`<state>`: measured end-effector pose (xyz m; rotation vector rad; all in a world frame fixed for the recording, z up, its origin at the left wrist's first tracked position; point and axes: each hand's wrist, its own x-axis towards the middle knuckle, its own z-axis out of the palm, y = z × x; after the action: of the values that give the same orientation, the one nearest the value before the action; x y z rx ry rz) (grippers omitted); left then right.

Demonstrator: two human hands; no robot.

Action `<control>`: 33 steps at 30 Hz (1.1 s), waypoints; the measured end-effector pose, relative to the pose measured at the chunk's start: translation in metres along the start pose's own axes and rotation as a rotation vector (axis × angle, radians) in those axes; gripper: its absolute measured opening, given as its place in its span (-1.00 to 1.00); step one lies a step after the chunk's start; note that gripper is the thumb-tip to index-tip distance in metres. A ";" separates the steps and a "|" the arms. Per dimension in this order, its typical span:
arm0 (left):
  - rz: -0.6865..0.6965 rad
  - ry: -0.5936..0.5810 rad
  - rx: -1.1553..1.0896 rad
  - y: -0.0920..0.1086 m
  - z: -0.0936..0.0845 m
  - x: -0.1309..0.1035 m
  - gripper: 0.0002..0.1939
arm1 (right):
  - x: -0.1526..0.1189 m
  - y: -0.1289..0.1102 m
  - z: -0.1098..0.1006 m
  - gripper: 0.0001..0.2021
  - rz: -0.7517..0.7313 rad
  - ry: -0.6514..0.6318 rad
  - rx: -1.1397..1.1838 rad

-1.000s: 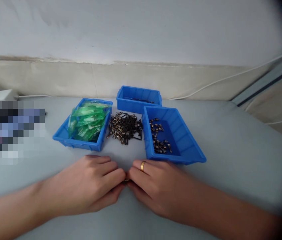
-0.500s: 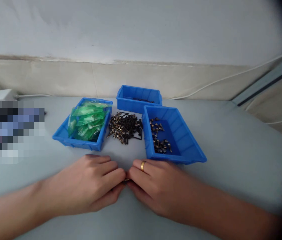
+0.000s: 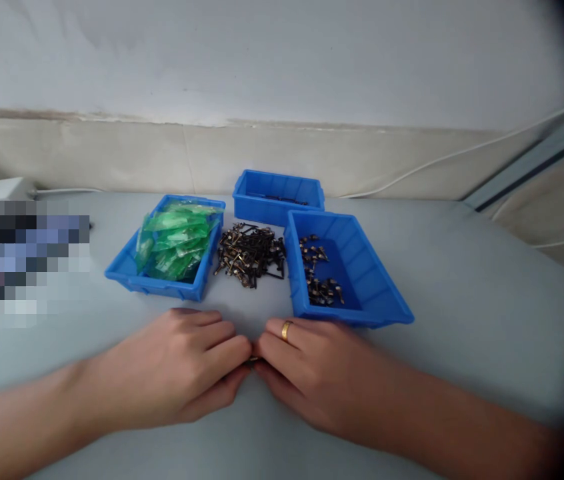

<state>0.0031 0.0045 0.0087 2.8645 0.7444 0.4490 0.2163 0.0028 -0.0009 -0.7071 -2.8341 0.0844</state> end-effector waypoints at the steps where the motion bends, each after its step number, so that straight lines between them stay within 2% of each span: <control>1: 0.001 0.000 0.000 0.000 0.000 0.000 -0.71 | 0.000 0.000 0.000 -0.92 0.006 0.001 0.006; 33: 0.000 -0.007 -0.017 0.000 -0.001 0.001 -0.70 | 0.000 0.000 0.001 -0.93 0.008 -0.011 -0.002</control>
<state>0.0034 0.0044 0.0098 2.8491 0.7359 0.4434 0.2160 0.0031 -0.0017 -0.7203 -2.8423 0.0875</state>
